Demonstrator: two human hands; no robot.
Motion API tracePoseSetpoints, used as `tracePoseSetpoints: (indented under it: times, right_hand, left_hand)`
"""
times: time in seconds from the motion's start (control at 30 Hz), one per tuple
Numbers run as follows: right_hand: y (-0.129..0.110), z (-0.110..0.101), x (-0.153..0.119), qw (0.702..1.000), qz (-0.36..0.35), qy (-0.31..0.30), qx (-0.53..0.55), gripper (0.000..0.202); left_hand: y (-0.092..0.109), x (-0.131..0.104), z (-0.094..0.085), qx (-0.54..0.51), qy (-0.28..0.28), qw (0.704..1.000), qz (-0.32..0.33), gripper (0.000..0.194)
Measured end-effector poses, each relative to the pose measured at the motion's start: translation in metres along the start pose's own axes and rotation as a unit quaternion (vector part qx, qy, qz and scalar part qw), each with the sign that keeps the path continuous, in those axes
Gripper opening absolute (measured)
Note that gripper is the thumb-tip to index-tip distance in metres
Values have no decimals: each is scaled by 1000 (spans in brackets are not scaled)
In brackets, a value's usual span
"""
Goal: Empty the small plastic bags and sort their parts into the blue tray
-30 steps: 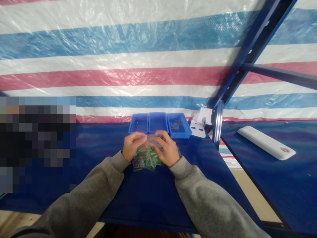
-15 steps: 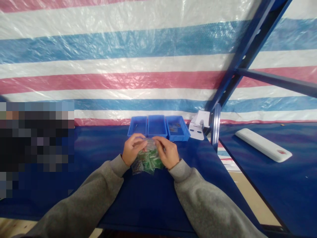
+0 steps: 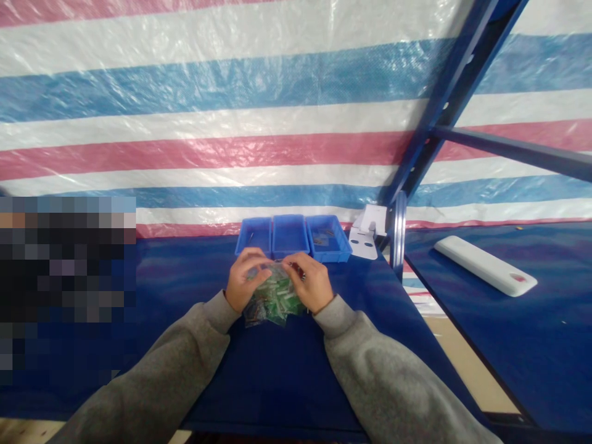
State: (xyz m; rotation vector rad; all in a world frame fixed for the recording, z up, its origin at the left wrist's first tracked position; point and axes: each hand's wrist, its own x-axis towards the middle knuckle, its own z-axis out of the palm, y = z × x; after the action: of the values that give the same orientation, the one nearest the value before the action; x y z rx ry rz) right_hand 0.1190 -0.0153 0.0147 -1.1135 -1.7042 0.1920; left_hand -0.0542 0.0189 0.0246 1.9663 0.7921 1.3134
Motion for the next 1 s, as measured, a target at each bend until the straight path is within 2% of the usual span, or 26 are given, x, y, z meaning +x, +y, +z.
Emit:
tracePoseSetpoints:
  times: [0.07, 0.17, 0.3, 0.37, 0.47, 0.57, 0.67, 0.73, 0.8, 0.93, 1.0]
  right_hand:
    - [0, 1, -2, 1000, 21, 2, 6, 17]
    - [0, 1, -4, 999, 40, 9, 16, 18]
    - [-3, -2, -4, 1000, -11, 4, 17, 26]
    - [-4, -2, -2, 999, -50, -4, 3, 28]
    - [-2, -2, 0, 998, -65, 2, -15, 21]
    - [1, 0, 0, 999, -39, 17, -15, 15]
    - [2, 1, -1, 1000, 10, 23, 2, 14]
    - [1, 0, -3, 999, 35, 21, 18, 20]
    - [0, -1, -3, 999, 32, 17, 28, 24]
    - [-3, -3, -1, 999, -49, 3, 6, 28]
    - [-2, -3, 0, 998, -68, 1, -9, 27]
  left_hand:
    - [-3, 0, 1, -7, 7, 1000, -8, 20]
    - [-7, -2, 4, -75, 3, 994, -79, 22]
    - [-7, -1, 5, -138, 28, 982, -128, 32]
    - [-5, 0, 5, -150, 33, 979, -131, 29]
    - [-3, 0, 3, -139, -3, 983, -121, 22]
    - [-3, 0, 1, -68, -31, 995, -67, 25]
    - [-5, -1, 1, -14, -14, 1000, -23, 21]
    - [-6, -1, 3, -45, -4, 998, -49, 21]
    - [-6, 0, 5, -94, 0, 992, -90, 21]
    - [-4, 1, 5, -149, 33, 980, -128, 30]
    - [-3, 1, 5, -151, 29, 979, -132, 30]
